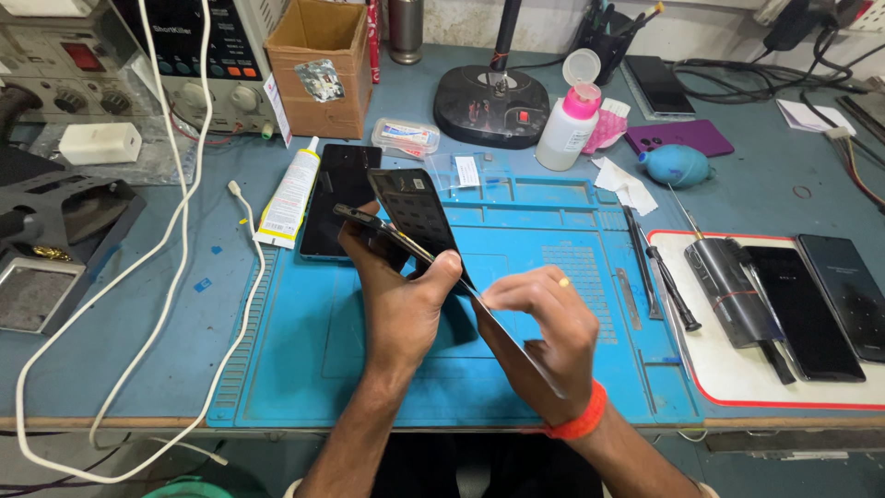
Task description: The person pries open the back cover of a smartphone using a pry tool, removes the back panel and battery, then brushes debris from the phone's interior and back cover. They then use a screwdriver to work on the exposed internal components on the work mat.
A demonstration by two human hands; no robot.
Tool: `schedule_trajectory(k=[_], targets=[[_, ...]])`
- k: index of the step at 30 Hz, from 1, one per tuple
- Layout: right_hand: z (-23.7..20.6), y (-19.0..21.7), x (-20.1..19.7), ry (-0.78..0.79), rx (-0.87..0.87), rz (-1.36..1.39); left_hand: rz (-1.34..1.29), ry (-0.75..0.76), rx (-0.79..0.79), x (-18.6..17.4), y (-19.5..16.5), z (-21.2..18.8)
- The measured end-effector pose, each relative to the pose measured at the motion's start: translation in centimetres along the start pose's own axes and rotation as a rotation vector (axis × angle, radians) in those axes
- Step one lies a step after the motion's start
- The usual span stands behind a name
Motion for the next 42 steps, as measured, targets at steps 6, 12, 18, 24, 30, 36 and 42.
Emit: schedule_trajectory(k=[6,12,18,24,30,36,42], targets=[[-0.6,-0.9,0.2,0.006,0.049,-0.012,-0.002,-0.017,-0.02,0.2,0.1,0.0],[-1.4,-1.6,-1.1,-0.011,0.132,0.03,0.005,-0.012,0.017,0.0,0.0,0.2],[-0.7,-1.3,0.1,0.012,0.098,-0.008,-0.012,-0.02,-0.038,0.1,0.2,0.0],[-1.7,-2.2,-0.1,-0.002,0.165,-0.023,-0.011,-0.035,-0.115,0.3,0.5,-0.1],[-2.7,-2.7,-1.3,-0.01,0.19,0.046,-0.025,0.009,-0.016,0.3,-0.3,0.3],[-2.9,-3.3,-1.2,-0.012,0.214,0.037,0.052,-0.009,-0.094,-0.3,1.2,0.1],[-3.2,-4.0,-1.2,-0.032,0.269,0.081,0.224,-0.022,0.055,-0.8,0.0,0.5]])
Point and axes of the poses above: each hand's wrist, its own z-axis towards the middle knuckle, its own x-axis out of the palm, y = z × x, the point moved 10 cm from there along z, towards the middle knuckle, and after that the axes turned 2 degrees about -z, right-handed, at the moved point
